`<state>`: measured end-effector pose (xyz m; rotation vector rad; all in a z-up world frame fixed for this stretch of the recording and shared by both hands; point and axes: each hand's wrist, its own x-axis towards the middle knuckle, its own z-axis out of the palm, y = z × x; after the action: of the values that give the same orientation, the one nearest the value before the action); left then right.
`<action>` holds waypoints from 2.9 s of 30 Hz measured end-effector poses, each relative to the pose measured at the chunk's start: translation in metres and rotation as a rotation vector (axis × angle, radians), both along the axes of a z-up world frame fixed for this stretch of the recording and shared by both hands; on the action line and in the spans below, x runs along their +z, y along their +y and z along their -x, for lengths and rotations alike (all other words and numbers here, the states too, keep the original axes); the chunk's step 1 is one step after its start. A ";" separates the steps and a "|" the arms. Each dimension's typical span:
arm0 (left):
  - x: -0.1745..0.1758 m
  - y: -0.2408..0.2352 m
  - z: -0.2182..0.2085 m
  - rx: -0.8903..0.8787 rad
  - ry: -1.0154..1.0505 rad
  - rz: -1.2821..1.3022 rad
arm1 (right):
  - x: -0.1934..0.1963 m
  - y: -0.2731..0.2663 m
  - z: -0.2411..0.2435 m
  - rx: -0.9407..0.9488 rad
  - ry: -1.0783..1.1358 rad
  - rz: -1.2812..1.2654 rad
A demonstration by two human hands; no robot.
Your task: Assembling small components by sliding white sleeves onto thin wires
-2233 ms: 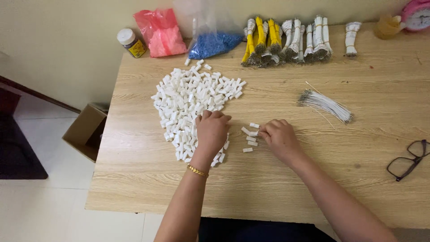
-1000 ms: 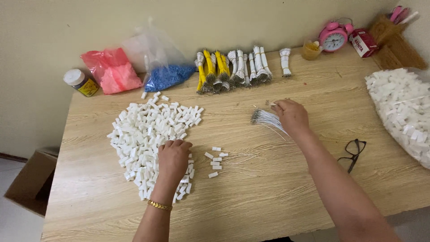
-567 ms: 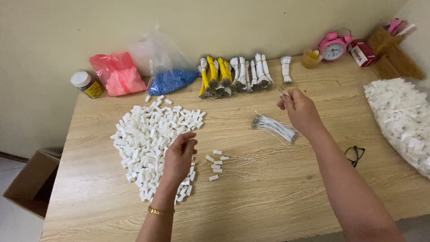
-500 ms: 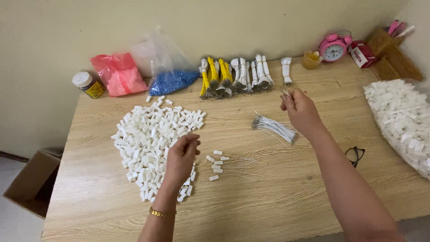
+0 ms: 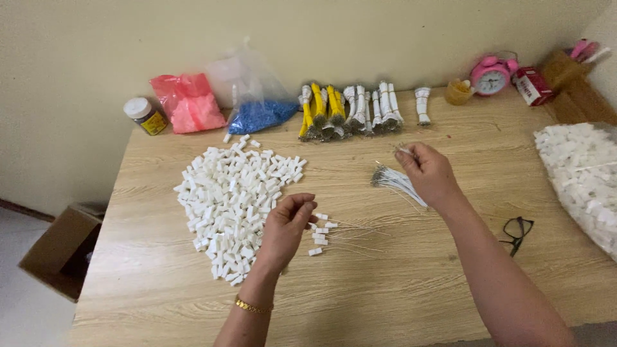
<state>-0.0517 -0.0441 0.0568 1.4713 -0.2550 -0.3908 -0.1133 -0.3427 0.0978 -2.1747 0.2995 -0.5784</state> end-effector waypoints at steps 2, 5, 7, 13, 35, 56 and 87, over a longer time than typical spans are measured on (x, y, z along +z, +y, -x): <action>0.008 -0.006 0.007 0.008 0.034 0.046 | 0.008 0.028 0.010 0.014 0.027 -0.030; 0.010 -0.014 0.017 0.016 0.076 0.116 | 0.025 0.077 0.022 0.088 0.079 -0.044; 0.009 -0.017 0.024 0.027 0.090 0.133 | 0.032 0.103 0.028 0.159 0.108 -0.033; 0.013 -0.009 0.035 0.045 0.132 0.257 | 0.032 0.135 0.026 0.329 0.113 0.031; 0.019 0.004 0.034 0.129 0.410 0.628 | 0.040 0.154 0.032 0.307 -0.024 -0.075; 0.012 0.004 0.034 0.067 0.469 0.812 | 0.043 0.157 0.034 0.236 -0.080 0.081; -0.019 -0.006 0.039 0.183 0.502 0.650 | -0.019 0.148 0.024 0.266 -0.040 0.222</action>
<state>-0.0911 -0.0505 0.0380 0.7182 0.1505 -0.4605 -0.1370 -0.1943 0.0786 -2.3621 -0.0807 -0.5233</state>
